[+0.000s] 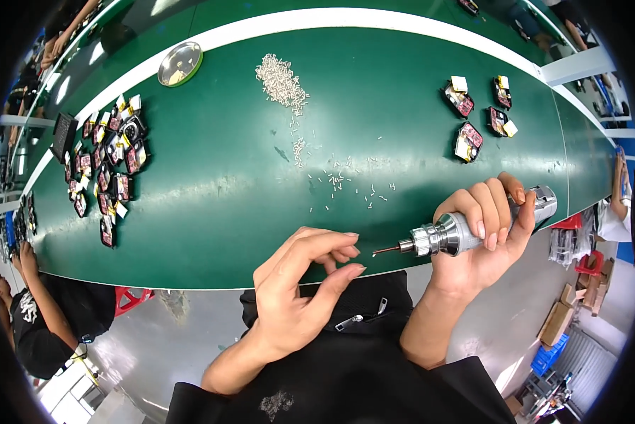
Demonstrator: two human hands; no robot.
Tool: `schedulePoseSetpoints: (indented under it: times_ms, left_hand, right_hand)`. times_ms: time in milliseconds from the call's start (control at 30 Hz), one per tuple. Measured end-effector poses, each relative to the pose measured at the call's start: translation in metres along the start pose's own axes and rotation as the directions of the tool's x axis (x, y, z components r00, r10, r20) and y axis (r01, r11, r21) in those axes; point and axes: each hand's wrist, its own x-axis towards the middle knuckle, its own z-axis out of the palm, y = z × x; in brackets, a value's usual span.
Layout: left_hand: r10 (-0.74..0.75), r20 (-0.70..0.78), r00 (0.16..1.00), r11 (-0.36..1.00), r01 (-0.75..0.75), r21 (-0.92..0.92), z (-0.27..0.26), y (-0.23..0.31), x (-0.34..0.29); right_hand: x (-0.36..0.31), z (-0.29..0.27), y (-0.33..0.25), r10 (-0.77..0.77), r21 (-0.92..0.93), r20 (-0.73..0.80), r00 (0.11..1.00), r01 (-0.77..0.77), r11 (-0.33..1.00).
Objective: Assembling small electronic components using an electric screwdriver on a factory production line.
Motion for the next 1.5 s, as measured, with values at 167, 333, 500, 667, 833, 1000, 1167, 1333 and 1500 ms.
schedulePoseSetpoints:
  times_ms: [167,333,500,667,833,1000,1167,1333,1500]
  left_hand:
    - [0.127,-0.100,0.987,0.991,-0.131,-0.040,0.015,-0.004,0.000]
    - [0.201,-0.065,0.978,0.980,-0.201,-0.006,0.014,-0.011,0.005]
    - [0.115,-0.093,0.989,0.993,-0.116,-0.005,0.015,-0.003,0.004]
    - [0.074,-0.012,0.997,0.969,-0.075,-0.237,0.014,-0.004,0.003]
    - [0.011,0.012,1.000,0.928,-0.006,-0.371,0.020,-0.003,0.002]
    - [0.001,0.045,0.999,0.904,0.018,-0.427,0.020,-0.006,0.002]
    - [0.007,0.047,0.999,0.926,0.011,-0.378,0.022,-0.005,0.002]
    - [0.123,-0.002,0.992,0.991,-0.123,-0.045,0.023,-0.002,0.004]
    - [0.135,0.036,0.990,0.989,-0.138,0.062,0.021,-0.005,0.009]
  right_hand:
    - [-0.004,0.008,0.004,0.000,-0.039,0.027,1.000,0.001,0.999]
    - [-0.006,0.007,0.002,-0.010,-0.067,0.013,1.000,0.011,0.998]
    - [-0.005,0.010,-0.001,-0.037,-0.097,0.012,0.999,0.038,0.995]
    - [-0.008,0.011,0.000,-0.025,-0.070,0.049,0.998,0.029,0.997]
    - [-0.007,0.015,0.006,-0.023,-0.085,0.039,0.999,0.026,0.996]
    - [-0.008,0.013,0.004,-0.042,-0.083,0.045,0.998,0.046,0.996]
    - [-0.012,0.015,-0.001,-0.094,-0.120,0.077,0.993,0.102,0.988]
    - [-0.018,0.019,-0.006,-0.088,-0.267,0.176,0.981,0.133,0.954]
    - [-0.013,0.011,-0.006,-0.059,-0.314,0.185,0.981,0.116,0.942]
